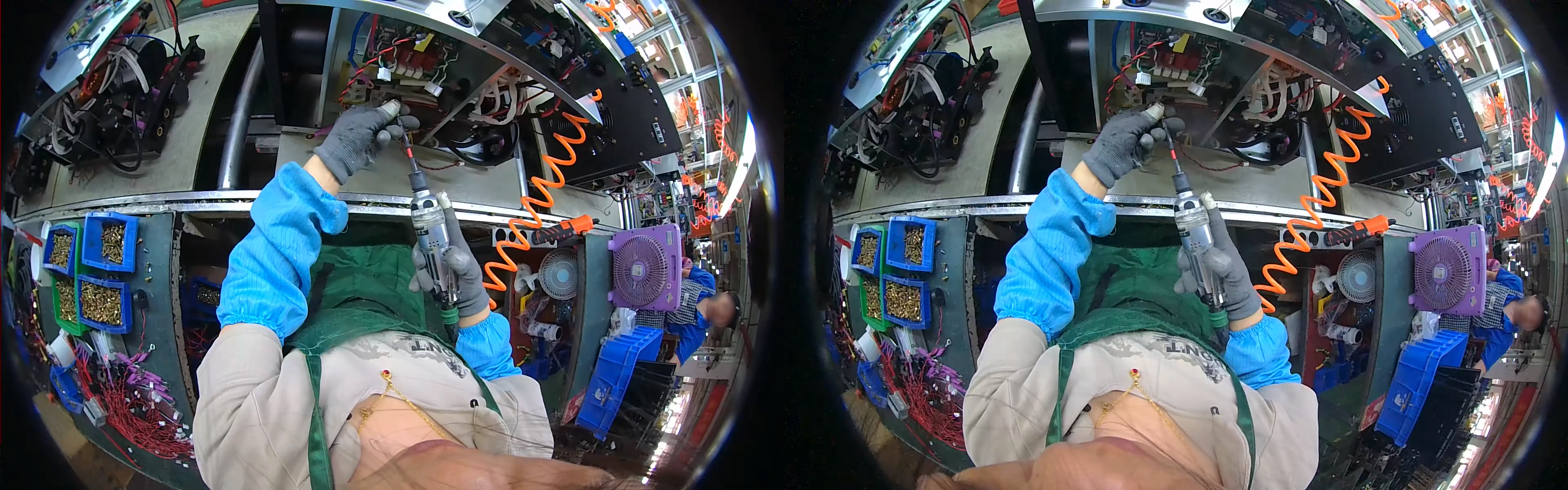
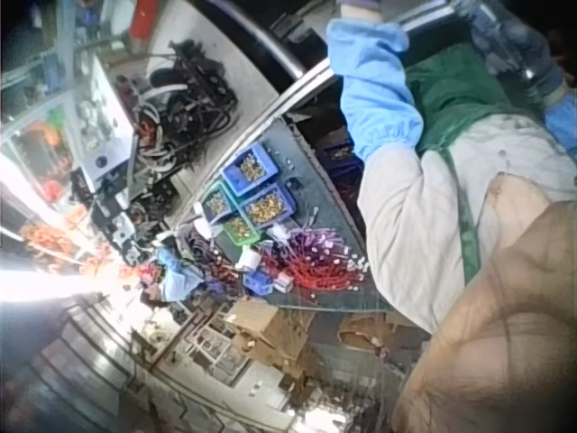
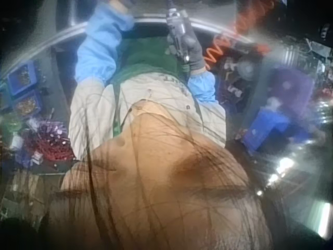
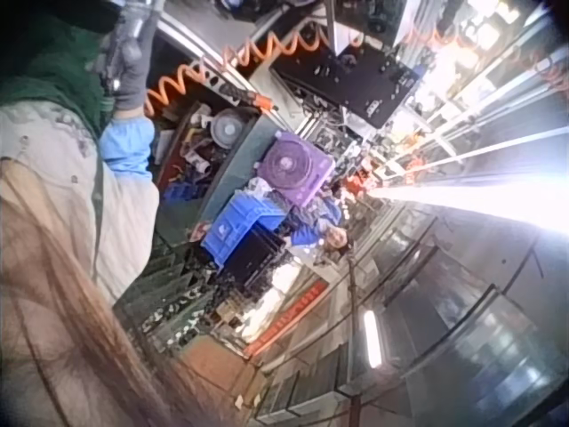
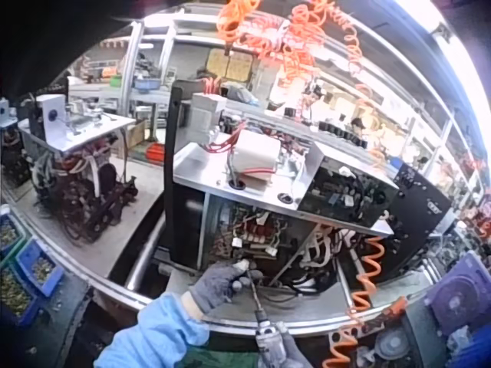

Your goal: The person assembles an electronic device by installing a circuit board and connecting various wires. They use a power drill to secure components inside a metal casing, handling red and purple wires and a green circuit board throughout the process.

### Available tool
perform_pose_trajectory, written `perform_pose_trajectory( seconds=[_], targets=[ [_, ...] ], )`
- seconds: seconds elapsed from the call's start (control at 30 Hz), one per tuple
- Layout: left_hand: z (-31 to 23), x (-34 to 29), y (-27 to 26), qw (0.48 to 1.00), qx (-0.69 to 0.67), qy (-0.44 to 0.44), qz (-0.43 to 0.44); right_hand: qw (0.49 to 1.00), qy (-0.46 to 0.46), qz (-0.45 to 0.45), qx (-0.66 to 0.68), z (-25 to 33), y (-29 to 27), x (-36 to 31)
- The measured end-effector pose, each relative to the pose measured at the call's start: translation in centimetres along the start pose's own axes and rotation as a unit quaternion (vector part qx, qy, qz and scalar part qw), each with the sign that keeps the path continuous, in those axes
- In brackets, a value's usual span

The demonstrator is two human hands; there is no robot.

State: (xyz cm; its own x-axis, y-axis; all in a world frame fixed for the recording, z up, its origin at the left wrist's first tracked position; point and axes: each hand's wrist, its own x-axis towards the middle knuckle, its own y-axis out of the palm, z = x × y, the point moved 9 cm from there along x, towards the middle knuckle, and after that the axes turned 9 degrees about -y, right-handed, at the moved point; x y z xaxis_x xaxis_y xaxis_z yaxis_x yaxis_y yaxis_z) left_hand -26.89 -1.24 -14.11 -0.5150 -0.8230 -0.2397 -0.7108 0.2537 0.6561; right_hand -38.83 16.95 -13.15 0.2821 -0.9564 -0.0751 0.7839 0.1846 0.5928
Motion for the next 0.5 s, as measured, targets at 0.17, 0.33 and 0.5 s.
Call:
perform_pose_trajectory(
  seconds=[0.17, 0.33, 0.5],
  targets=[
    [0.2, -0.2, -0.2, 0.999, 0.035, -0.020, -0.020, 1.000, 0.011, -0.008, 0.000, -0.5, -0.4, -0.1],
    [1.4, -0.3, -3.9, 0.982, 0.038, -0.053, -0.176, 0.992, -0.052, 0.018, 0.110, 0.6, -0.6, 0.5],
    [-0.9, -0.2, -4.9, 0.962, -0.169, 0.024, -0.212, 0.995, -0.103, -0.014, 0.001, 3.9, -1.3, 3.0]
  ],
)
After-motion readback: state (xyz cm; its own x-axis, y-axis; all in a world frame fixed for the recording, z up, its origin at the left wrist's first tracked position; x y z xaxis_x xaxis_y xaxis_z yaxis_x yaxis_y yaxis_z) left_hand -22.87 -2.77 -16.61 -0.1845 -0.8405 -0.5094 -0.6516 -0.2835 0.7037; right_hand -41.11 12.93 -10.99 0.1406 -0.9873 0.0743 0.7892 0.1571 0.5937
